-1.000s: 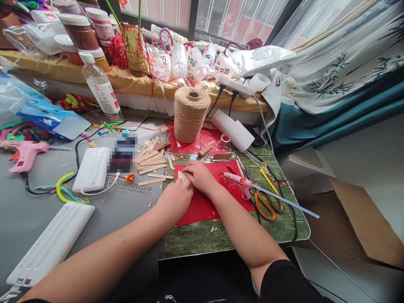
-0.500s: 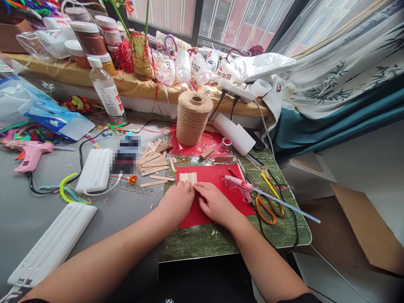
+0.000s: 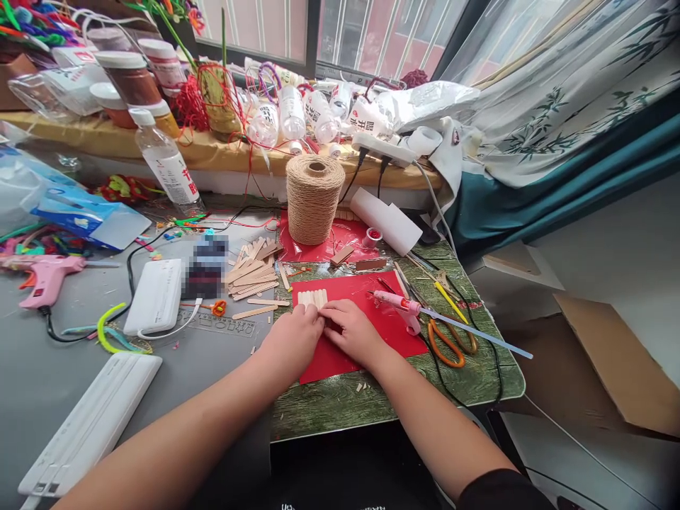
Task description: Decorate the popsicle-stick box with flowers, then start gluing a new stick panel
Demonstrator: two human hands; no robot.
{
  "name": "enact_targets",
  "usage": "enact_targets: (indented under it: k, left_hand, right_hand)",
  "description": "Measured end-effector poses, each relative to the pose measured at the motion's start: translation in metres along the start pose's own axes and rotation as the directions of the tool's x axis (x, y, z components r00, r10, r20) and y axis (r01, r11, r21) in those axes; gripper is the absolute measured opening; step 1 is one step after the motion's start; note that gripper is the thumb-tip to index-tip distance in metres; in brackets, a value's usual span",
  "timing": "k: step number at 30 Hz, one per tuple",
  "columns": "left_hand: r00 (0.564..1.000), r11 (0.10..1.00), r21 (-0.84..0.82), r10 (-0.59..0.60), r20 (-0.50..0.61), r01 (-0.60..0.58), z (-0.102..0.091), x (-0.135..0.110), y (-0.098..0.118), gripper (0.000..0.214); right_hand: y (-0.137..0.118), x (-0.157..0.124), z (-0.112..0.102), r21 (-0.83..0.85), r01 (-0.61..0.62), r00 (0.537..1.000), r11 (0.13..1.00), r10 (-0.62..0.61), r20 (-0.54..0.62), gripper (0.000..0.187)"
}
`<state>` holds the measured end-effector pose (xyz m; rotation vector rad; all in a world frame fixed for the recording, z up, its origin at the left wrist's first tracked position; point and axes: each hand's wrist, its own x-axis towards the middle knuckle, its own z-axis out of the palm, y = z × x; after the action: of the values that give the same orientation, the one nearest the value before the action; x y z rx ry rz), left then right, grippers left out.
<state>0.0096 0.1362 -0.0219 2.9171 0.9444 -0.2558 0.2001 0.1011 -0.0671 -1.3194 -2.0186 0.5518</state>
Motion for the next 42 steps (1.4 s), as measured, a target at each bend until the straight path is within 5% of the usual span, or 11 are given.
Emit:
enact_targets:
  k: [42]
  left_hand:
    - [1.0, 1.0, 0.004, 0.005, -0.02, -0.005, 0.001, 0.0015, 0.0015, 0.032]
  right_hand:
    - [-0.0034, -0.0033, -0.0009, -0.003, 0.086, 0.996, 0.996, -0.086, 0.023, 0.041]
